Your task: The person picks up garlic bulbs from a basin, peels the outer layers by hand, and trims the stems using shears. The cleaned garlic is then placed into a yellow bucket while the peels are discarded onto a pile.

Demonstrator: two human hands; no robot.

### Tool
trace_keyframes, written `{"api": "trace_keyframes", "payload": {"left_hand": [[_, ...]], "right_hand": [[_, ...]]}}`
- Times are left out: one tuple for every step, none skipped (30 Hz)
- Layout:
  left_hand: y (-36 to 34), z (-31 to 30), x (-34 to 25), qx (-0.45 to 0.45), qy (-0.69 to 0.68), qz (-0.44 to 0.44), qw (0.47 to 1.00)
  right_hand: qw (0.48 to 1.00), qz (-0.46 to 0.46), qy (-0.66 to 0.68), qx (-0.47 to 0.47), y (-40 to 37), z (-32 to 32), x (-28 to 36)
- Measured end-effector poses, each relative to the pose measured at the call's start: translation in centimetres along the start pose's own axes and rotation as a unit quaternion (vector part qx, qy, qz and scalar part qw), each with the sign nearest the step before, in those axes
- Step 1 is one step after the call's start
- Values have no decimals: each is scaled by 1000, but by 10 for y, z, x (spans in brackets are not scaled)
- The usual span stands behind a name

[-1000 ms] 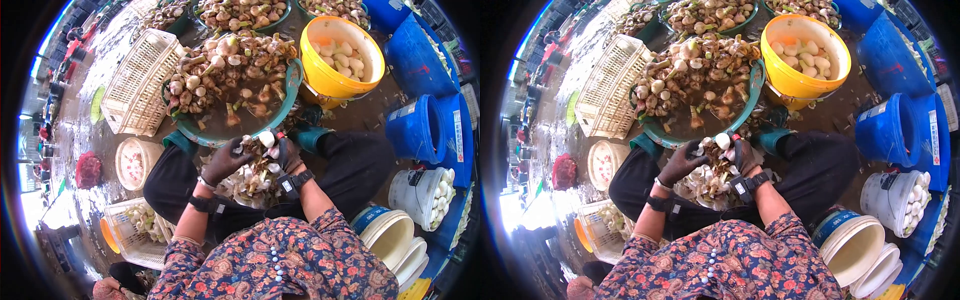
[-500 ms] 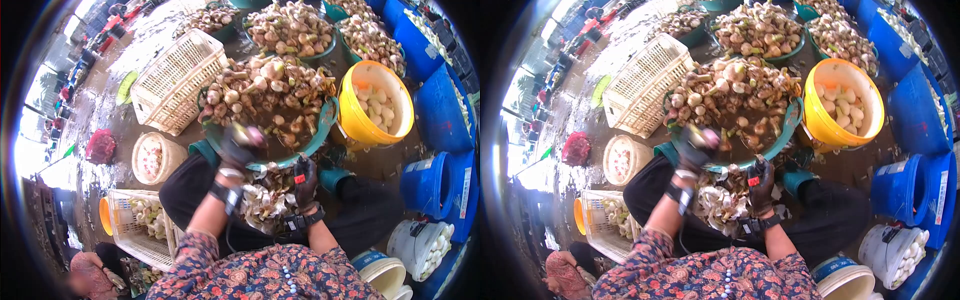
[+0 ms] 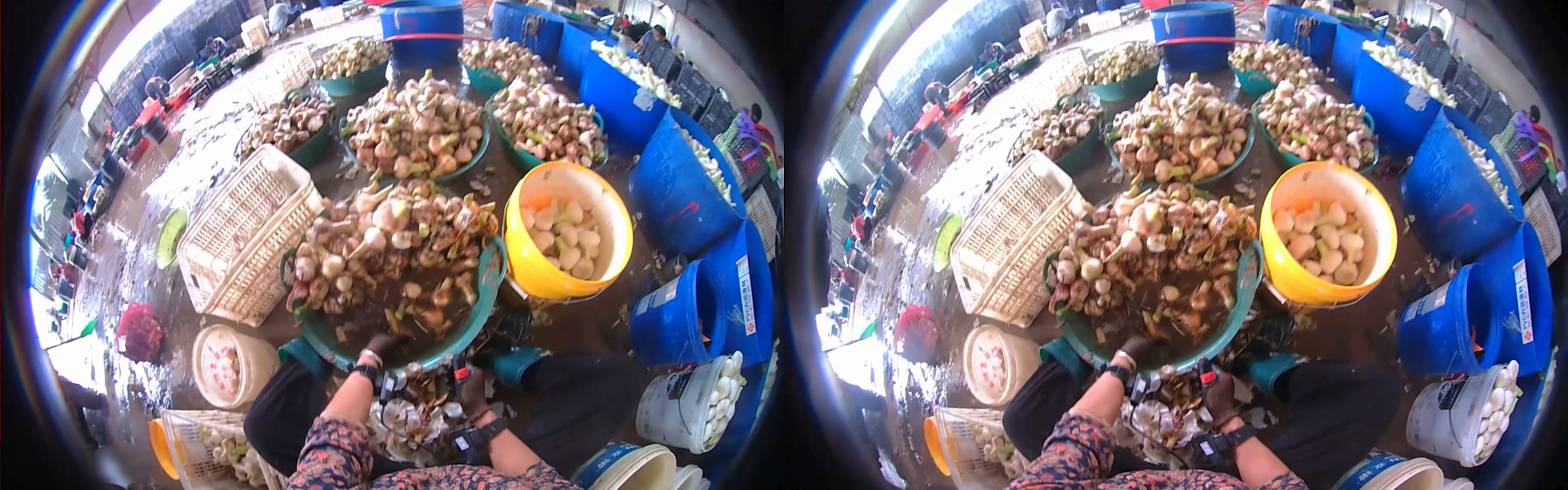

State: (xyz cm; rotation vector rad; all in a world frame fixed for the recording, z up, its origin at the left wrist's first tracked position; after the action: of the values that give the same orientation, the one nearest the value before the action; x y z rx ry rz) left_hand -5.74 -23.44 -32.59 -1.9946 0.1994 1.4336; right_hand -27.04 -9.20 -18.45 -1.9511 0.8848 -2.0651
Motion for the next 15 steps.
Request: {"api": "trace_keyframes", "payload": {"left_hand": [[7,8,3,0,-60,115,992],[9,17,12,1,-119,224,967],[-52,21,-126,-35,-143,-9,989],[-51,25,-122,-20,-98,46,994],[-57,26,-119,-6,-43,77,996],[-76,28,-145,9,11,108,994],[-86,36,-153,30,20,126,991],[-97,43,-160,40,73,140,987],[-109,50,-170,42,142,181,972],[-123,56,-186,40,212,220,951],[-133,58,-200,42,239,218,945],[-138,58,-203,38,242,223,944],[-144,56,-203,53,233,210,948],[-150,55,-203,68,226,199,951],[-154,54,-201,63,238,196,949]], "right_hand": [[992,36,118,18,5,2,-6],[992,30,118,16,4,-1,-2],[1000,0,-8,-24,0,-3,7],[989,-30,-131,-65,-5,-3,18],[988,-33,-131,-73,-12,-4,30],[988,-36,-126,-79,-9,-4,24],[979,-42,-180,-89,-2,-4,11],[966,-49,-235,-97,-3,-5,11],[961,-39,-261,-80,-4,-6,12],[961,-49,-258,-83,-4,-6,18],[966,-65,-244,-57,-7,-6,20],[969,-82,-230,-29,-10,-7,21],[973,-84,-213,0,-11,-8,20],[973,-92,-211,-1,-14,-9,18],[976,-78,-198,40,-17,-9,18]]}}
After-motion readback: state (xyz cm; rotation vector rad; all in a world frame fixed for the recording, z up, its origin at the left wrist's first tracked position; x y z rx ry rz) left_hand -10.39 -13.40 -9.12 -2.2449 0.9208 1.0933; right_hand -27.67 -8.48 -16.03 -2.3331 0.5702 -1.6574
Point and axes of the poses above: each hand's wrist, its own y-axis towards the middle knuckle, its own z-axis out of the palm, x = y × z, the point moved 1 cm from there along y, towards the middle knuckle, and after that the axes turned 11 degrees about z, right-handed, at the moved point
